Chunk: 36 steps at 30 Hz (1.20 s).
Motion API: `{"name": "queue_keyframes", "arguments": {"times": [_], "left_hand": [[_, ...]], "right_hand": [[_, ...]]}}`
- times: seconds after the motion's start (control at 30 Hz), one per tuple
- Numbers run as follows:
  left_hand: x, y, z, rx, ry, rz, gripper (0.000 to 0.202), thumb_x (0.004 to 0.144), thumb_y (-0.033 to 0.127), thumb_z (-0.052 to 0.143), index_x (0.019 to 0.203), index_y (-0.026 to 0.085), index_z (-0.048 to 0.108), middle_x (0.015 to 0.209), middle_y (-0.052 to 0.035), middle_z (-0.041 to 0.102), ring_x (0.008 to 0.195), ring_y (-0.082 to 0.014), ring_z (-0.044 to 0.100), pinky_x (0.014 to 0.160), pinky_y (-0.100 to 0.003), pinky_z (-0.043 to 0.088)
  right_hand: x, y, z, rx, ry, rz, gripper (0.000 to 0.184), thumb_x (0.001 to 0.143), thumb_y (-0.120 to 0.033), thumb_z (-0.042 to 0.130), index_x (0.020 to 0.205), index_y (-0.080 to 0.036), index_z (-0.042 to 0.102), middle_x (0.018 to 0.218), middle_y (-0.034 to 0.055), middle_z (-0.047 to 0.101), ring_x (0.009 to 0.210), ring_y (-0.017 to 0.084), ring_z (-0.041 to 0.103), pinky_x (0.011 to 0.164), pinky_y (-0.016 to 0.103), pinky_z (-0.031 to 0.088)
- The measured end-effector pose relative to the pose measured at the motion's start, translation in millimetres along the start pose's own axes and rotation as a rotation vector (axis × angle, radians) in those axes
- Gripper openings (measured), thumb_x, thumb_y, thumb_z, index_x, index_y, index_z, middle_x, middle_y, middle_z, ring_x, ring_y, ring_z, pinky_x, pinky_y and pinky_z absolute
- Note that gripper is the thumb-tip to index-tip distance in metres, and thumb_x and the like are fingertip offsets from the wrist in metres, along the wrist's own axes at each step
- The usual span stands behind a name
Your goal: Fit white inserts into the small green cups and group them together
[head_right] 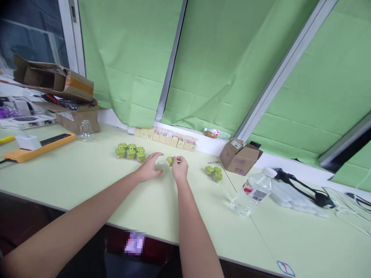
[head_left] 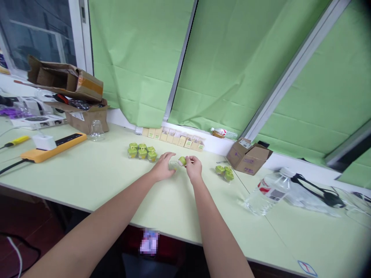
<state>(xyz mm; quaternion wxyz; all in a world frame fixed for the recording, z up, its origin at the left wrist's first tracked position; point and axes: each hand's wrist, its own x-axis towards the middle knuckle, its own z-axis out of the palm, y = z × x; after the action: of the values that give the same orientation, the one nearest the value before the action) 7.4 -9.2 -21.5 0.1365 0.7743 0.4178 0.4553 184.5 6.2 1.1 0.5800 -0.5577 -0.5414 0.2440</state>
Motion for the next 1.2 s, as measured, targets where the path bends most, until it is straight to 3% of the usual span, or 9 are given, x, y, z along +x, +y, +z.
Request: {"name": "queue_keyframes", "arguments": {"times": [0.13,0.3,0.57,0.7,0.9,1.03,1.2], "left_hand": [[-1,-10,5.0,-0.134,-0.137,-0.108,0.086,0.067,0.031,0.077,0.143,0.022,0.039,0.138,-0.0156,0.053,0.125,-0.0303,0.054,0.105,-0.045,0.044],[1,-12,9.6,-0.246,-0.156,-0.105,0.067,0.07,0.031,0.073,0.131,0.024,0.048,0.119,-0.0108,0.065,0.099,-0.023,0.064,0.091,-0.039,0.05],[1,0,-1.5,-0.244,-0.217,-0.071,0.047,0.069,0.025,0.071,0.114,0.019,0.06,0.086,-0.0015,0.061,0.076,-0.0159,0.055,0.071,-0.03,0.047],[2,-3,-0.3,-0.3,-0.237,-0.088,0.044,0.068,0.025,0.072,0.11,0.018,0.061,0.081,0.0003,0.057,0.071,-0.0141,0.052,0.066,-0.027,0.045],[3,-8,7.9,-0.442,-0.234,-0.14,0.038,0.073,0.034,0.07,0.106,0.016,0.063,0.085,-0.002,0.06,0.073,-0.0142,0.055,0.068,-0.027,0.047],[1,-6,8.7,-0.466,-0.227,-0.17,0.034,0.076,0.039,0.067,0.1,0.015,0.064,0.08,-0.0014,0.06,0.071,-0.0141,0.056,0.066,-0.027,0.047],[4,8,-9.4,-0.263,-0.258,-0.17,0.029,0.071,0.042,0.069,0.087,0.019,0.06,0.072,0.0019,0.057,0.065,-0.014,0.053,0.057,-0.024,0.04]], "right_hand": [[-7,-6,-2,-0.11,-0.035,-0.103,0.024,0.081,-0.046,0.056,0.073,-0.023,0.062,0.07,-0.0001,0.066,0.062,0.016,0.057,0.062,0.027,0.044],[-15,-8,2,-0.068,-0.129,-0.175,0.023,0.083,-0.044,0.057,0.079,-0.023,0.065,0.076,0.0004,0.068,0.07,0.017,0.062,0.068,0.027,0.045],[-17,-10,0,-0.096,-0.331,-0.282,0.019,0.084,-0.037,0.057,0.079,-0.024,0.069,0.08,0.0005,0.069,0.075,0.016,0.06,0.073,0.027,0.045],[-17,-9,-2,-0.108,-0.362,-0.307,0.017,0.083,-0.035,0.058,0.079,-0.024,0.071,0.079,-0.0002,0.069,0.074,0.016,0.061,0.073,0.027,0.046],[-16,2,0,-0.034,-0.443,-0.209,0.018,0.079,-0.038,0.063,0.08,-0.023,0.073,0.081,-0.0003,0.073,0.077,0.016,0.065,0.075,0.028,0.048],[-14,7,2,0.028,-0.418,-0.096,0.02,0.072,-0.041,0.071,0.078,-0.021,0.073,0.079,0.0007,0.073,0.075,0.016,0.065,0.07,0.026,0.049],[-16,1,-4,0.13,-0.487,0.077,0.034,0.061,-0.043,0.082,0.081,-0.017,0.072,0.078,0.0018,0.071,0.069,0.013,0.063,0.065,0.025,0.052]]}}
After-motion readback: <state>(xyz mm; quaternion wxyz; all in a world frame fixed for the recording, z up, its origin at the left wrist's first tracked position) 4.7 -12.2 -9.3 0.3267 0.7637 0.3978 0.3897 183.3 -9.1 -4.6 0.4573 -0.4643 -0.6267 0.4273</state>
